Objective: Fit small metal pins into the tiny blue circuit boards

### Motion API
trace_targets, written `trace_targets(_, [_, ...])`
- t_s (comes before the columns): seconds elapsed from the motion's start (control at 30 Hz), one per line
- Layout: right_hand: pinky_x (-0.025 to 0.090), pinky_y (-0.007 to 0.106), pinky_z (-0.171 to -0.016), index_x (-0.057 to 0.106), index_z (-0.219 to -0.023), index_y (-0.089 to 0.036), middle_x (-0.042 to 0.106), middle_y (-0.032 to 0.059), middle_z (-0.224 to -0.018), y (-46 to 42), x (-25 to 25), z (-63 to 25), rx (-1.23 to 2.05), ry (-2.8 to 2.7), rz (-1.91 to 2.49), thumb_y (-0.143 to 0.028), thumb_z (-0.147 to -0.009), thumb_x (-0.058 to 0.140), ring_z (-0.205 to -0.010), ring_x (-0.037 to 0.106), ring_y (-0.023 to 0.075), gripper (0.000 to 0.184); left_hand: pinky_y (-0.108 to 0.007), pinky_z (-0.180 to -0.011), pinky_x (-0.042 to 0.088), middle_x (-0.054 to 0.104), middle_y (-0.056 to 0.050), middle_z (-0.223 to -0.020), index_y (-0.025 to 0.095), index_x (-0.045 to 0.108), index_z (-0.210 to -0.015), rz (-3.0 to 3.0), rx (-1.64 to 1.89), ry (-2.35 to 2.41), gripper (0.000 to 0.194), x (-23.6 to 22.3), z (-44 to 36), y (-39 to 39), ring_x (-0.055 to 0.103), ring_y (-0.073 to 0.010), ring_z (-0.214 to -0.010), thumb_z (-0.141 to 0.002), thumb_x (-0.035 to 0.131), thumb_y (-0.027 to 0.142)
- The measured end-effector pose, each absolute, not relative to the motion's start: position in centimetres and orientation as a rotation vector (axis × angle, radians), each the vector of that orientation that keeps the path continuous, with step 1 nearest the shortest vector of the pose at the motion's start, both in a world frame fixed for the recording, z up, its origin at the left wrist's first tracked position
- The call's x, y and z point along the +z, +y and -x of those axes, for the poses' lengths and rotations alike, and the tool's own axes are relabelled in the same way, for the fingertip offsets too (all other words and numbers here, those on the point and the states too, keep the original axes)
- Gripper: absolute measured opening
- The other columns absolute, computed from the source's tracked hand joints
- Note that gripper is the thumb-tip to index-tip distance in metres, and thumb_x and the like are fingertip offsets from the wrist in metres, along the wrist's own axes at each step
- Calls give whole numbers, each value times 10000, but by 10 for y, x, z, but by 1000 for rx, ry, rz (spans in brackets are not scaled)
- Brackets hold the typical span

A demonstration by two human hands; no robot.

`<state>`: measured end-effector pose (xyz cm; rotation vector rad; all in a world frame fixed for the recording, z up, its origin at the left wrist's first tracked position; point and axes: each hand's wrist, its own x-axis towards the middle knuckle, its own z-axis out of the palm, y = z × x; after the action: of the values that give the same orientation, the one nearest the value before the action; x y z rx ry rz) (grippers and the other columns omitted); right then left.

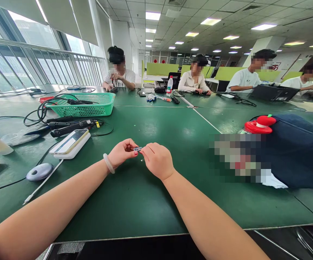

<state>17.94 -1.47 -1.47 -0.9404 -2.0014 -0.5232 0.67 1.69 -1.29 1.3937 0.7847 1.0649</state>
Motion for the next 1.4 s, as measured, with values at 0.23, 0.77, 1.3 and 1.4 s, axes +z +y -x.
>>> trace_targets(0.23, [370,246,-614,641,-724,-173,637,14,-685,-15,-15,-179,-573,-2010,967,-223,-874,493,-642,511,116,216,-219,-602,442,630,2,-686,129,536,-693,-1355,1063,817,373,-9,-8,14,561,-77,-620,-478,826,223])
trace_targets(0.77, [425,258,-706,674,-829,-225,649,16,-880,-4,-20,-183,315,-2338,1424,-241,-801,578,-816,582,149,100,-205,-559,377,626,-6,-705,131,553,-751,-1085,972,1077,260,-7,-8,15,547,-72,-615,-620,763,213])
trace_targets(1.3, [351,233,-595,632,-744,-216,620,4,-810,-6,-18,-186,211,-2490,1507,-212,-827,523,-704,555,117,137,-188,-434,282,603,23,-629,141,587,-813,-1301,847,1213,331,-16,-6,18,489,-61,-497,-555,785,202])
trace_targets(1.4, [334,244,-565,626,-735,-211,615,12,-794,-4,-20,-189,87,-2436,1580,-178,-818,528,-681,555,125,133,-188,-445,321,612,22,-621,140,589,-796,-1318,846,1214,333,-16,-8,17,507,-66,-501,-532,790,156])
